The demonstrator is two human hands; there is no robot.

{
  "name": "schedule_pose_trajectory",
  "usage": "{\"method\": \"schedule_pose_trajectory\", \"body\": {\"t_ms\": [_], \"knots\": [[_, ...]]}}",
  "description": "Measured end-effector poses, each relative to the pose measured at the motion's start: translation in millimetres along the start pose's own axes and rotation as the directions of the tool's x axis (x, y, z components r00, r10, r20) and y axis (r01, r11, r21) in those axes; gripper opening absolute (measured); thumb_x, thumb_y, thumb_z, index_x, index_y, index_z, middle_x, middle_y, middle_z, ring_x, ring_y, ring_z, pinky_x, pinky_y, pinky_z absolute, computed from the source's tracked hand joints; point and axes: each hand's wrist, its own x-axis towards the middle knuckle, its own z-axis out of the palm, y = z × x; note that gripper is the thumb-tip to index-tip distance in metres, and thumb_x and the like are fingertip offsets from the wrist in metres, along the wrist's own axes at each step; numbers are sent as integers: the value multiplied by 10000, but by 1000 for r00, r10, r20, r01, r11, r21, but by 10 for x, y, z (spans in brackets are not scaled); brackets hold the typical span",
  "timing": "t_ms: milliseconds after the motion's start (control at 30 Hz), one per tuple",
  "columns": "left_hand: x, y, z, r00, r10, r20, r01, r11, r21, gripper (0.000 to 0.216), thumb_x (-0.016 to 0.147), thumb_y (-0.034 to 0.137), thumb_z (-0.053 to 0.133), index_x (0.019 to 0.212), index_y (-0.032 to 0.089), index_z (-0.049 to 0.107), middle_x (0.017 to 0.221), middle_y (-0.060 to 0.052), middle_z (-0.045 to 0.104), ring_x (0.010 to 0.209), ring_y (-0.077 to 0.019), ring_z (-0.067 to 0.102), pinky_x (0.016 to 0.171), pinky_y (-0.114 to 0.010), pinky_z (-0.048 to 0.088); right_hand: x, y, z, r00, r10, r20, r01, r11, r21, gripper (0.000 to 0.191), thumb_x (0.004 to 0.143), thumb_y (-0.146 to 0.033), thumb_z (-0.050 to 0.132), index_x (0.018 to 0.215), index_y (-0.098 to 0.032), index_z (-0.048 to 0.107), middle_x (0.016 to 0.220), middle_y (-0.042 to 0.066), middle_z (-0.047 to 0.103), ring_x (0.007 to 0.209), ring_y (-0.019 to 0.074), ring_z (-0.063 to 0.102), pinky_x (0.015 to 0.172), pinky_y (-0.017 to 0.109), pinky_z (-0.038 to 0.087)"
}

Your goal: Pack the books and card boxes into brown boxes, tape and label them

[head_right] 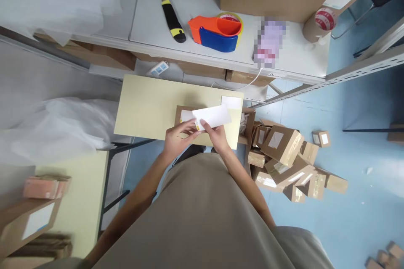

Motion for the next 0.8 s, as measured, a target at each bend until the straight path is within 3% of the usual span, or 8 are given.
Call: {"method": "schedule_pose_trajectory", "body": {"t_ms": [100, 233, 333, 467, 633, 733, 800], "knots": [[-134, 237, -10, 995, -97, -9, 96, 988, -117, 568, 935, 553, 893, 1392, 261, 724, 1105, -74, 851, 869, -182, 817, 780, -292, 672, -211, -127, -1, 989, -134, -60, 127, 986, -107, 574, 862, -749, 882, 1071, -221, 792, 1017, 82, 849, 1013, 277, 808, 870, 385, 706], [-196, 437, -41, 985, -133, 111, 157, 957, -243, 379, 935, 582, 881, 1038, 230, 786, 992, -55, 805, 755, -153, 745, 719, -286, 651, -428, -310, -22, 969, -238, -70, 224, 961, -163, 538, 901, -722, 866, 1096, -228, 781, 1037, 82, 840, 1038, 276, 798, 906, 388, 696], [-199, 502, -30, 985, -103, 138, 141, 943, -302, 368, 953, 585, 858, 929, 225, 783, 929, -45, 768, 684, -136, 681, 644, -286, 621, -534, -402, -19, 959, -276, -63, 262, 950, -171, 602, 901, -738, 862, 1218, -233, 771, 1091, 89, 838, 1115, 290, 789, 974, 411, 687], [-213, 564, 4, 985, -92, 149, 133, 945, -299, 356, 949, 579, 860, 908, 233, 786, 909, -43, 757, 685, -142, 669, 625, -295, 612, -613, -445, -48, 956, -288, -59, 274, 945, -176, 634, 904, -755, 854, 1267, -244, 757, 1115, 89, 826, 1139, 299, 779, 1005, 442, 684], [-276, 618, 63, 985, -98, 145, 137, 947, -290, 338, 954, 560, 855, 904, 236, 772, 925, -41, 752, 691, -140, 673, 639, -297, 614, -661, -411, -105, 961, -273, -50, 262, 952, -160, 592, 898, -780, 847, 1154, -252, 768, 1033, 69, 815, 1013, 270, 781, 886, 409, 702], [-309, 635, 98, 987, -87, 132, 121, 952, -282, 342, 967, 562, 844, 905, 236, 763, 942, -44, 751, 697, -140, 679, 634, -296, 613, -660, -358, -128, 971, -234, -53, 223, 962, -159, 596, 894, -821, 822, 1053, -247, 777, 927, 48, 803, 870, 235, 770, 788, 374, 690], [-319, 644, 110, 991, -65, 116, 95, 955, -282, 335, 977, 559, 837, 917, 238, 760, 953, -44, 747, 706, -141, 685, 636, -295, 614, -669, -326, -156, 987, -160, -15, 155, 972, -174, 649, 933, -880, 724, 876, -235, 762, 758, 34, 754, 700, 205, 732, 680, 344, 653]]}}
